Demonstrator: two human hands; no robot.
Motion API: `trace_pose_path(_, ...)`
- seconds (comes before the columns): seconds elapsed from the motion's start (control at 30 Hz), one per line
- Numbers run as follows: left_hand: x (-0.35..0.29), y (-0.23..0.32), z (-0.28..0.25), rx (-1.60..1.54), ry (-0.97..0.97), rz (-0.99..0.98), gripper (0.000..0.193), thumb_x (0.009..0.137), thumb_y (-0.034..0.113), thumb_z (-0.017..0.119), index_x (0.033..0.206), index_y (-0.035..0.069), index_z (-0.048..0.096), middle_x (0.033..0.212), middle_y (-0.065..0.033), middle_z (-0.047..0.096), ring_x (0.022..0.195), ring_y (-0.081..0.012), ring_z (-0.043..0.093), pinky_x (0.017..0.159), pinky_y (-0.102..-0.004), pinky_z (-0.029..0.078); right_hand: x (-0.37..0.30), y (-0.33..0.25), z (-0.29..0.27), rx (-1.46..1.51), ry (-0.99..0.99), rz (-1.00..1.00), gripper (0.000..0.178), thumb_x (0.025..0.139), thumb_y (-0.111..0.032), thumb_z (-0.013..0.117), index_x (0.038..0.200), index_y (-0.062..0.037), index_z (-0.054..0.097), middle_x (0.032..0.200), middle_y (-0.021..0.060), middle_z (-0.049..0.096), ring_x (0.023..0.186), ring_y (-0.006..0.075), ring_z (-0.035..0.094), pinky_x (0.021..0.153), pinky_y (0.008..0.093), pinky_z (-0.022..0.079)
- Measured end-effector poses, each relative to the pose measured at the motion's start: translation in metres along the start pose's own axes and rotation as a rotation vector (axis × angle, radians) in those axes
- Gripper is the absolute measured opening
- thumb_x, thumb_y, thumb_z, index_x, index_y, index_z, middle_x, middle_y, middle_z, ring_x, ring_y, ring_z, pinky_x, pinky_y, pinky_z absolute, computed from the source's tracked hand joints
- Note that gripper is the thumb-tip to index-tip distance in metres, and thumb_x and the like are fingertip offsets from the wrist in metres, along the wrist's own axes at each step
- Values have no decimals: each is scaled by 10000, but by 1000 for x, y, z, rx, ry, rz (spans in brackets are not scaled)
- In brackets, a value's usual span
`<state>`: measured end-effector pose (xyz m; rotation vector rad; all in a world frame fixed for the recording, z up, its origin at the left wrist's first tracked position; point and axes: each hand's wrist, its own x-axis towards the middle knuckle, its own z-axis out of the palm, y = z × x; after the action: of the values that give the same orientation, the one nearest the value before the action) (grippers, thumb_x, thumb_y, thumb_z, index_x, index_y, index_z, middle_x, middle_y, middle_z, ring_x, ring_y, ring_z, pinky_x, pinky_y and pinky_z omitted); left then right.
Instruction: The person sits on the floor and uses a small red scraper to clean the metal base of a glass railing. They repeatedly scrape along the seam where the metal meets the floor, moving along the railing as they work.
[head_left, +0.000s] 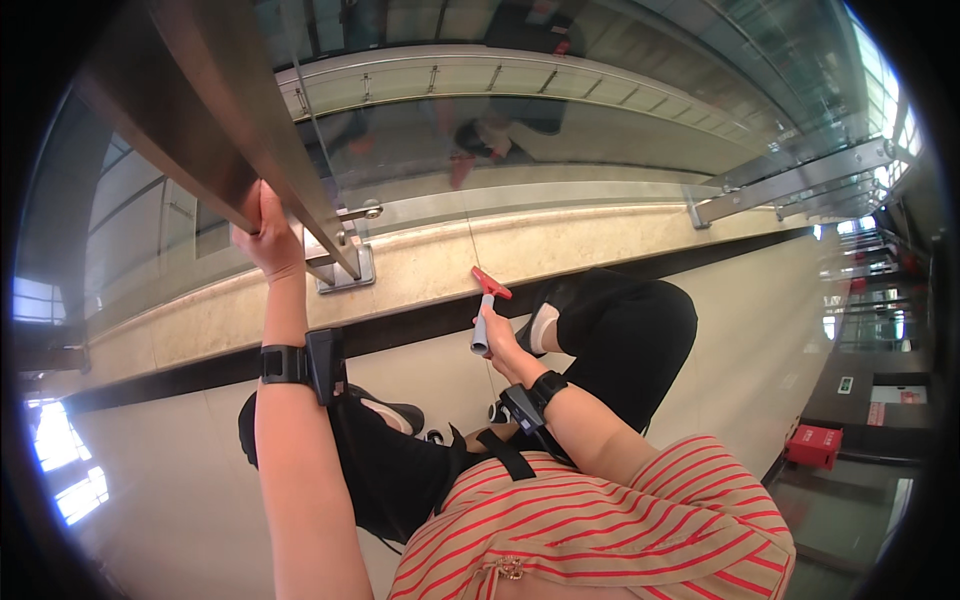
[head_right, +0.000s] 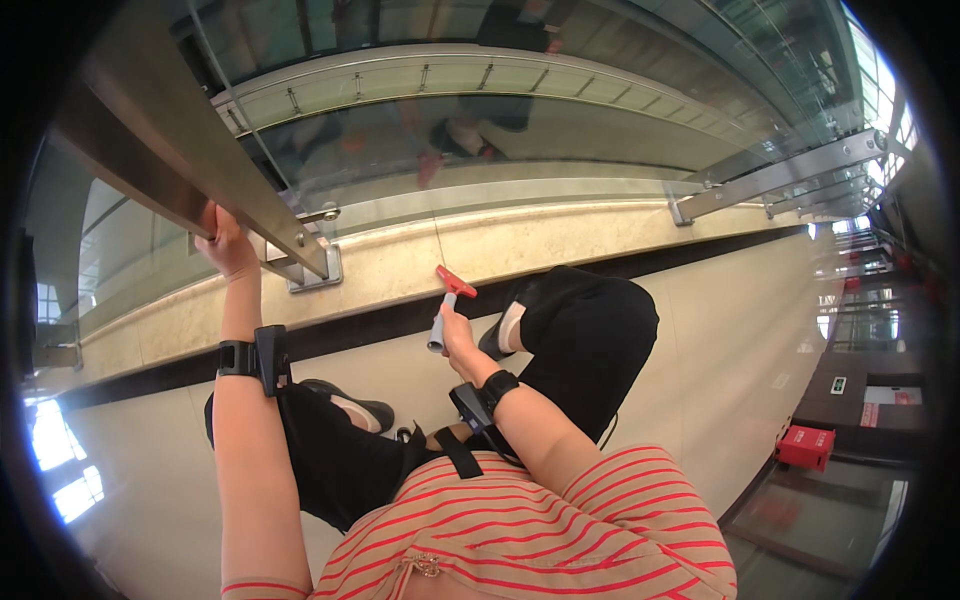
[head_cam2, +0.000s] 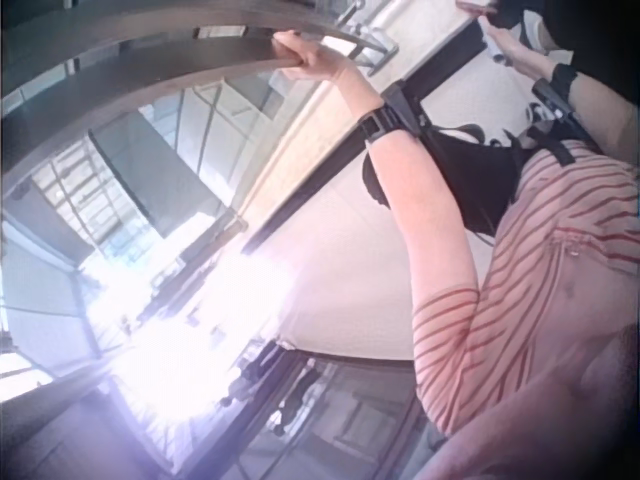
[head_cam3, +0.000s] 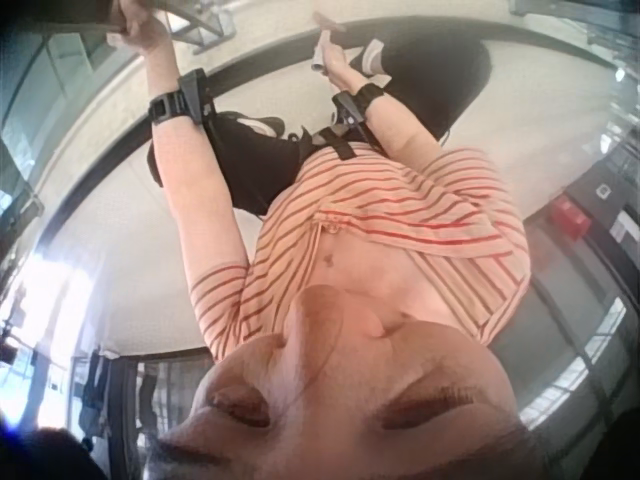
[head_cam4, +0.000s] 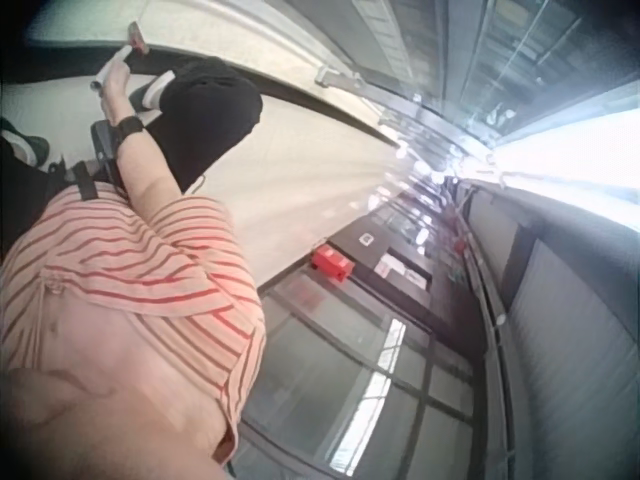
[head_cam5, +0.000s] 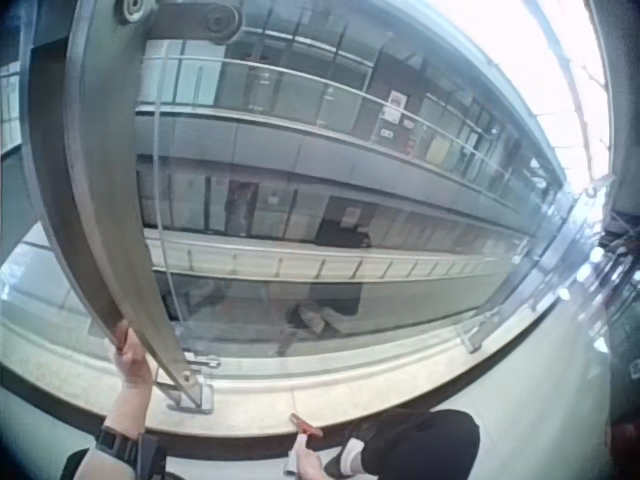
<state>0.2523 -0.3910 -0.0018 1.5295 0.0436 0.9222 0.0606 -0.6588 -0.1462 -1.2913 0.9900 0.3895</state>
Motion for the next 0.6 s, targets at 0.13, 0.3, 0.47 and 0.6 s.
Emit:
trace_pose_path(0.13, -3, 1, -4, 127, -9, 34, 149, 826, 103, 593, 898, -4, 667, 817, -80, 664, 731, -128, 575, 689, -264, 452, 9, -9, -6, 81, -1, -10, 363, 892, -454, 418, 871, -101, 501, 595, 17, 526, 458, 136, 495, 381, 262, 307)
trace_pose_path(0.3, 1, 0, 1, 155, 32, 115, 163, 834, 140, 594, 891, 6, 668, 802, -93, 661, 695, -165, 581, 678, -283, 455, 6, -8, -1, 84, -35, 109, 383, 889, -493, 405, 859, -123, 500, 571, 15, 511, 423, 132, 436, 376, 267, 251)
trace_pose_path(0.47, -3, 4, -2, 185, 8, 136, 163, 835, 142, 607, 896, 1, 663, 754, -93, 652, 664, -157, 579, 641, -283, 452, 4, 2, -3, 90, -98, 112, 378, 892, -488, 410, 878, -121, 496, 578, 16, 511, 434, 137, 449, 382, 271, 260)
trace_pose_path(0.6, 0, 11, -1, 146, -7, 190, 184, 841, 165, 611, 915, 4, 660, 713, -76, 637, 649, -151, 570, 632, -278, 449, 17, -1, -11, 154, -113, 146, 323, 903, -412, 447, 917, -94, 498, 725, 44, 546, 570, 166, 538, 453, 291, 395)
